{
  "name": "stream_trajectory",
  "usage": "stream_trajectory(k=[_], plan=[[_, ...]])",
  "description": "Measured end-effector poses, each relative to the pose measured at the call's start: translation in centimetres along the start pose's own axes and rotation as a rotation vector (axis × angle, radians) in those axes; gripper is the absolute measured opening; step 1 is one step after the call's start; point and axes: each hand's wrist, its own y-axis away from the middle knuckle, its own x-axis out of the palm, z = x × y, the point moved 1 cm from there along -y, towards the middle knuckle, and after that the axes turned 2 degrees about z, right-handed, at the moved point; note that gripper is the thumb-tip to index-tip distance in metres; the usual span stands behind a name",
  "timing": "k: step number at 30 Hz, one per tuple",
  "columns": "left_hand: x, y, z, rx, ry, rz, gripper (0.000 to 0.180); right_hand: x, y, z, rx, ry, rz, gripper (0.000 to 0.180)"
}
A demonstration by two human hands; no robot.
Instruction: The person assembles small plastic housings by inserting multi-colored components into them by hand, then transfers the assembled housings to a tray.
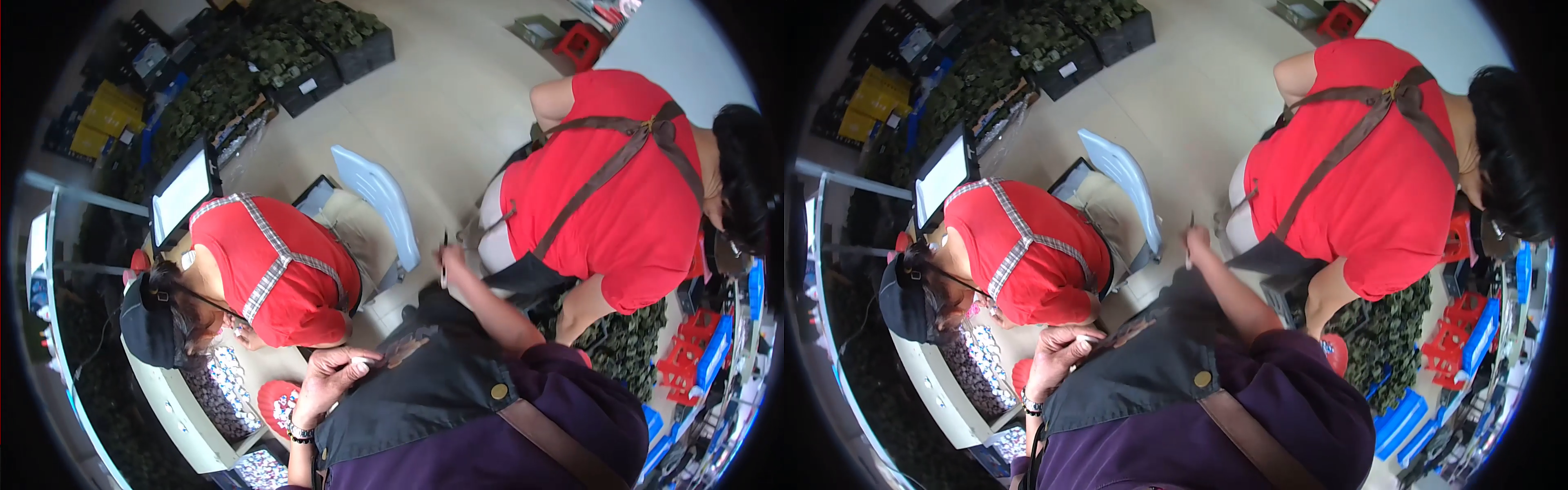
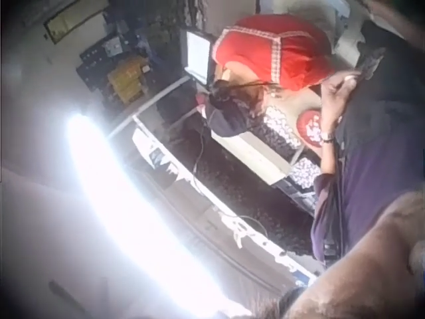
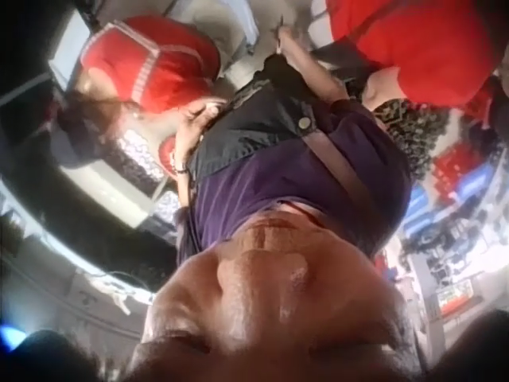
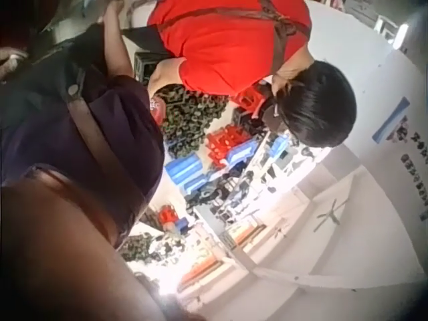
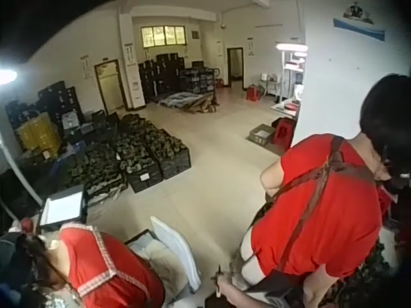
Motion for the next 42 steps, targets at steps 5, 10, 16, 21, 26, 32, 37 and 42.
stream_trajectory(k=[5, 10, 16, 21, 26, 32, 37, 42], plan=[[-2.3, -1.1, -0.5, 0.059, -0.035, -0.022, 0.022, 4.0, 3.7, 17.5, -0.3, -0.468, 0.327, 0.028], [-3.2, -3.9, -2.0, 0.049, -0.045, -0.086, 0.021, 4.5, 2.8, 26.8, -0.479, -0.565, 0.413, 0.036], [-4.1, -8.7, -5.0, 0.068, 0.005, -0.201, 0.019, 7.0, -3.3, 33.3, -0.532, -0.585, 0.545, 0.031], [-3.8, -13.5, -8.3, 0.055, 0.073, -0.236, 0.018, 7.6, -7.8, 39.1, -0.554, -0.456, 0.475, 0.022], [-4.8, -15.9, -5.3, 0.176, 0.046, -0.341, 0.025, 8.4, -10.3, 38.9, -0.327, -0.262, 0.451, 0.021], [-2.6, -18.0, -8.5, -0.045, 0.3, -0.279, 0.019, 3.0, -11.5, 33.8, -0.273, -0.068, 0.321, 0.023], [-1.2, -18.7, -9.7, -0.002, 0.351, -0.277, 0.017, 2.2, -11.8, 33.2, -0.193, -0.029, 0.348, 0.032], [-0.7, -21.2, -11.0, -0.019, 0.362, -0.4, 0.021, 3.6, -18.2, 37.1, -0.198, 0.021, 0.469, 0.053]])
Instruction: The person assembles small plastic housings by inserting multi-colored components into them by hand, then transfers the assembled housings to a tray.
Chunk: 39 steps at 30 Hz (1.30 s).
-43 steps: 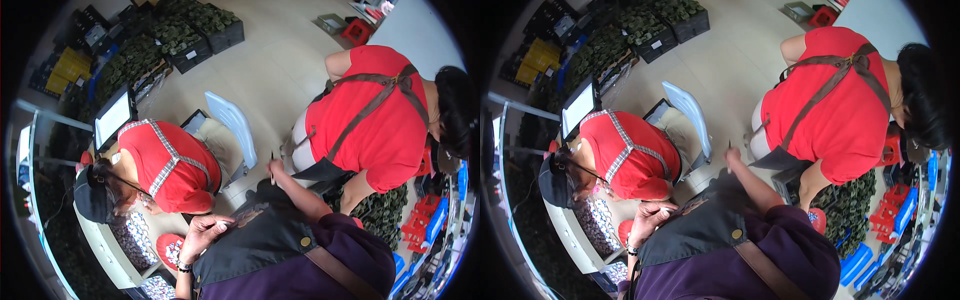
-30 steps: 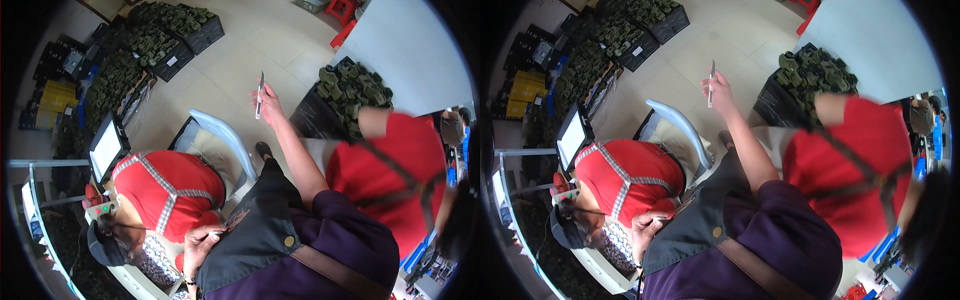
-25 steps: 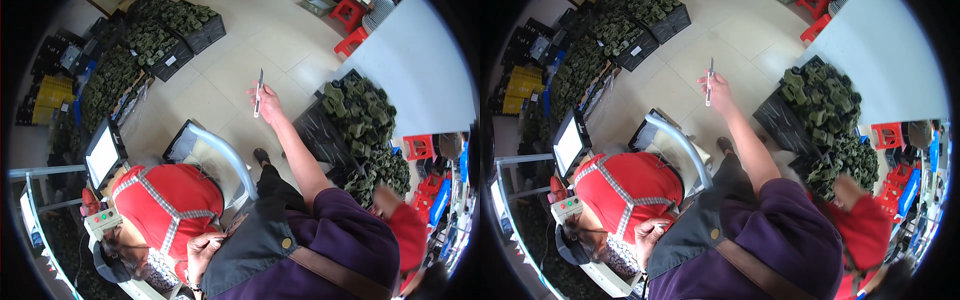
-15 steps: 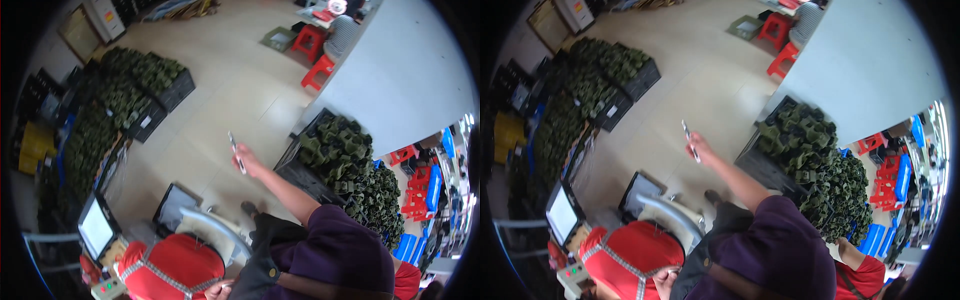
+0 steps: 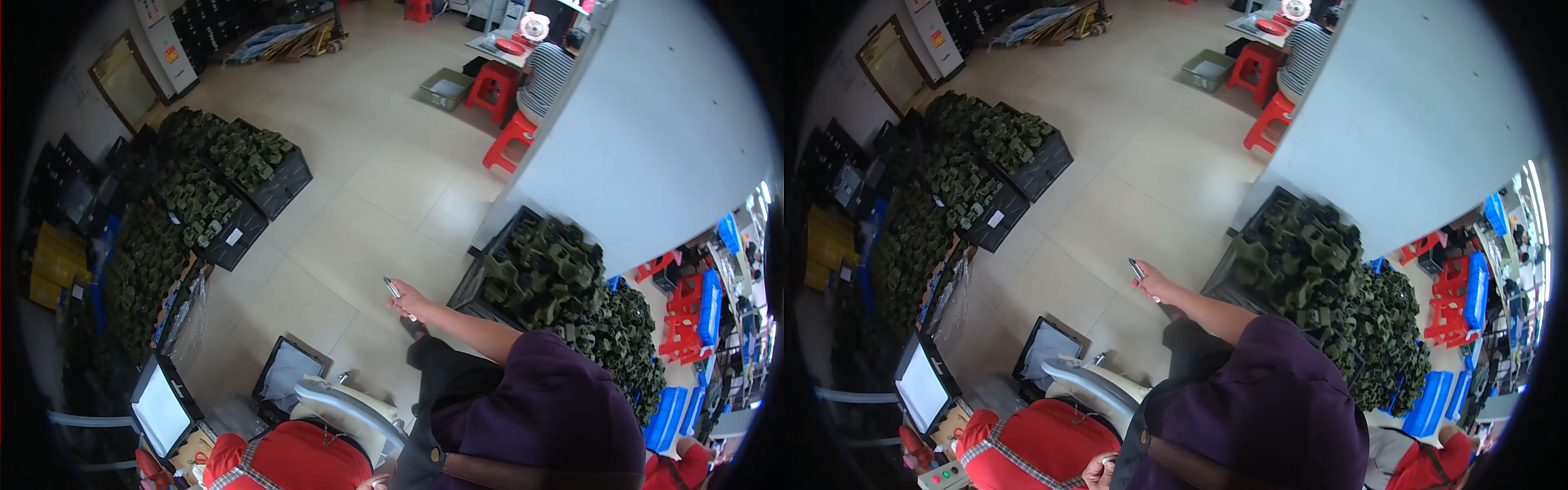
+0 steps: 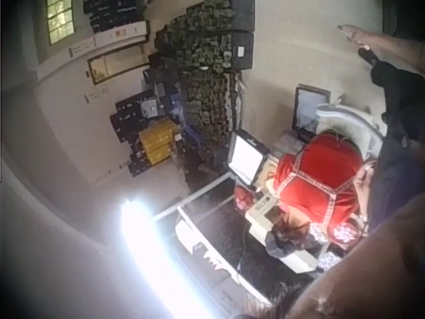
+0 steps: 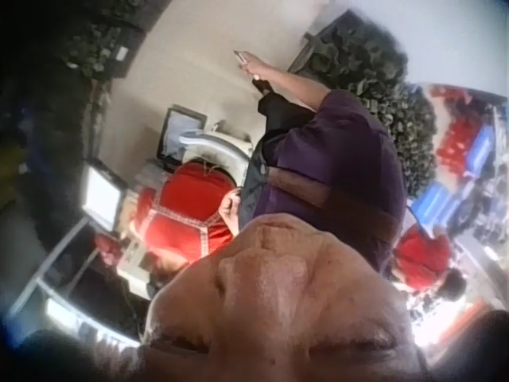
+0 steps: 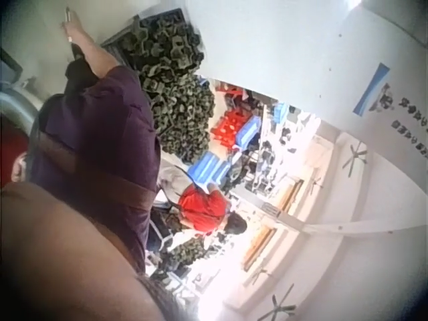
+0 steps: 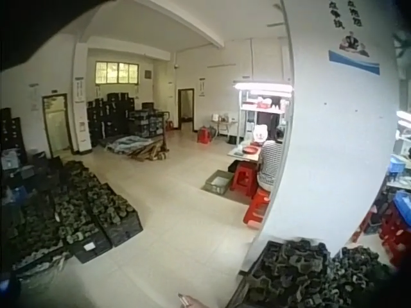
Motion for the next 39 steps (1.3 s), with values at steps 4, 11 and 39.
stream_trajectory(k=[4, 11, 39], plan=[[4.1, -5.9, -3.0, -0.019, -0.056, -0.092, 0.022, -2.9, -8.3, 0.9, 0.026, 0.094, 0.109, 0.073], [14.5, -21.6, -12.9, 0.011, -0.285, -0.018, 0.021, -11.0, -18.1, 5.2, 0.219, -0.126, 0.099, 0.057], [64.5, -85.2, -50.9, 0.007, -0.519, 0.993, 0.026, -47.0, -30.8, 19.5, 0.492, -0.809, -0.948, 0.028]])
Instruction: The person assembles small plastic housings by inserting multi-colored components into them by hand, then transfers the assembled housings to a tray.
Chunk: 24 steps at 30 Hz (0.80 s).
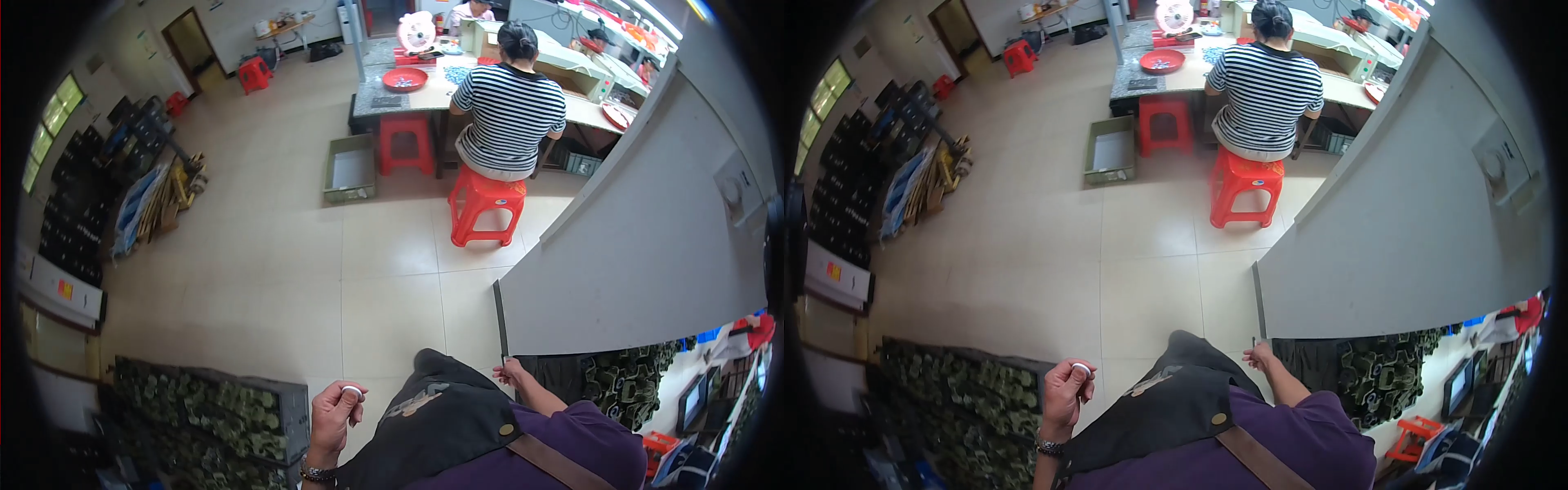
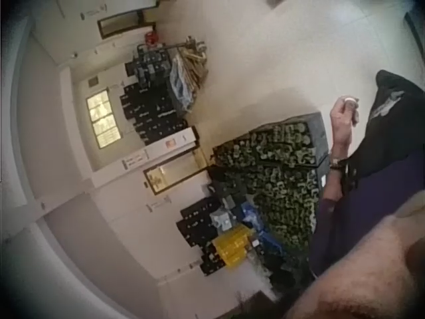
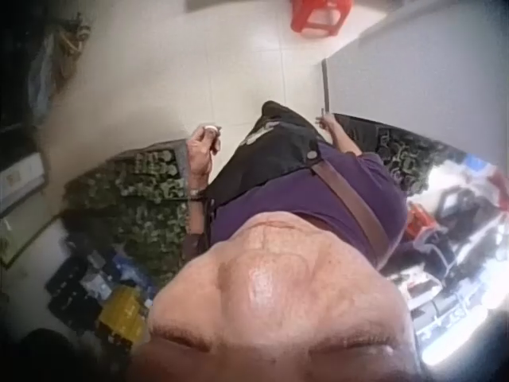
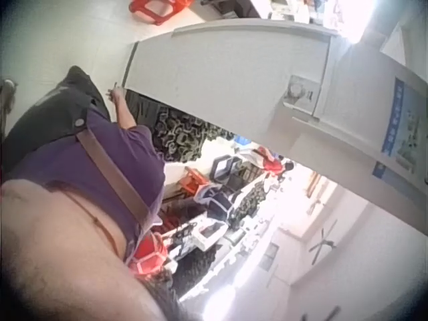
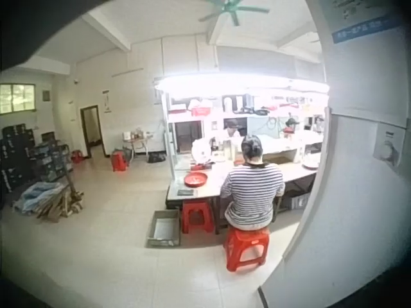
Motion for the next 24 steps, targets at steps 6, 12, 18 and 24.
stream_trajectory(k=[6, 12, 18, 24], plan=[[-1.9, -16.9, -5.4, -0.087, -0.033, 0.07, 0.023, 7.3, -4.5, 10.9, -0.019, -0.095, 0.012, 0.025], [-1.4, -34.0, -14.7, -0.066, -0.089, 0.052, 0.021, 12.9, -11.5, 28.0, -0.151, -0.226, -0.062, 0.032], [-2.0, -49.0, -20.4, -0.098, -0.149, 0.112, 0.019, 19.4, -12.9, 48.8, -0.359, -0.341, 0.039, 0.048], [-3.0, -64.4, -24.9, -0.229, -0.17, 0.271, 0.022, 25.3, -12.9, 64.6, -0.48, -0.527, 0.073, 0.058]])
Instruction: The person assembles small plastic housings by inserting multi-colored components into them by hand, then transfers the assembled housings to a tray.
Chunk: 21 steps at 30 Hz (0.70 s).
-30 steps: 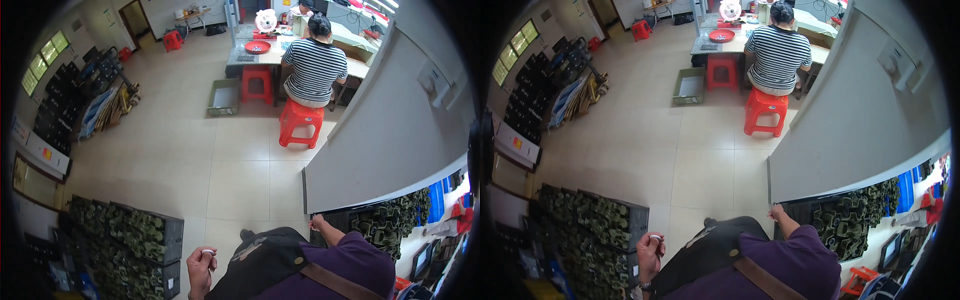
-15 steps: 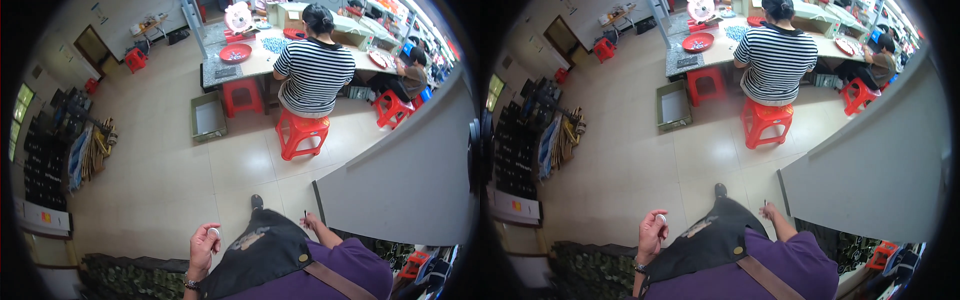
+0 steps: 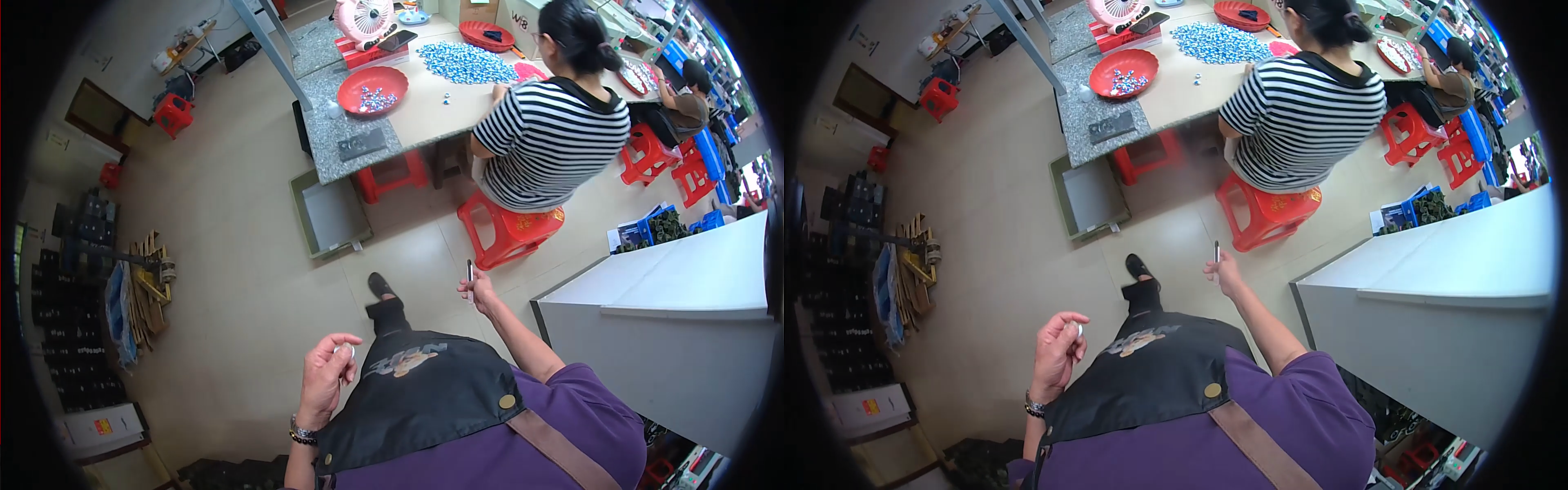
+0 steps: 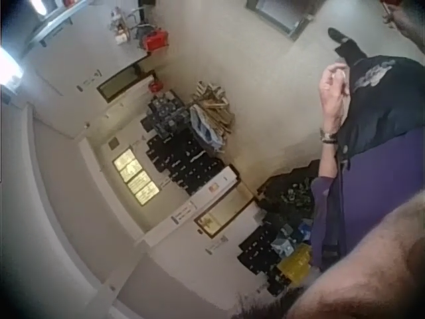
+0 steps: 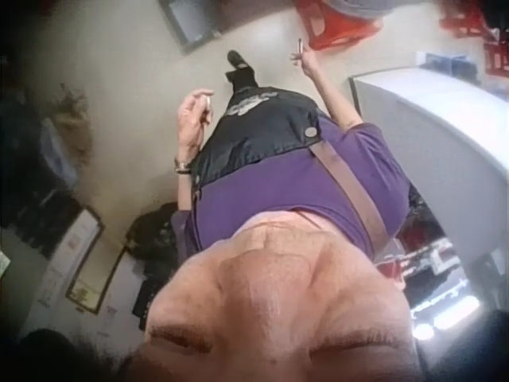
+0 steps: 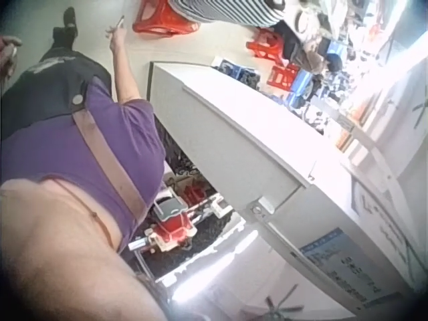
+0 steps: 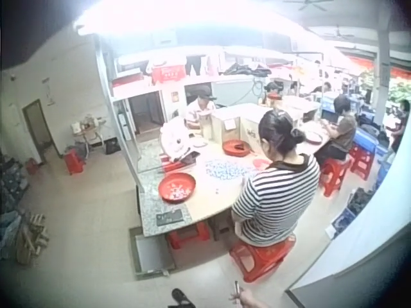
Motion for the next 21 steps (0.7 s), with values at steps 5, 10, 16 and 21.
stream_trajectory(k=[5, 10, 16, 21], plan=[[-6.2, -9.7, -8.0, 0.039, -0.058, 0.09, 0.021, 7.6, -4.6, 5.7, -0.033, -0.186, -0.046, 0.062], [-9.9, -19.3, -15.9, 0.044, -0.172, 0.09, 0.021, 17.1, -7.5, 18.1, -0.242, -0.128, 0.039, 0.062], [-10.9, -27.2, -20.5, -0.037, -0.144, 0.149, 0.021, 25.4, -10.5, 31.1, -0.41, -0.09, 0.135, 0.059], [-11.5, -32.5, -22.6, -0.044, -0.126, 0.077, 0.021, 28.9, -15.5, 36.9, -0.368, -0.083, 0.141, 0.061]])
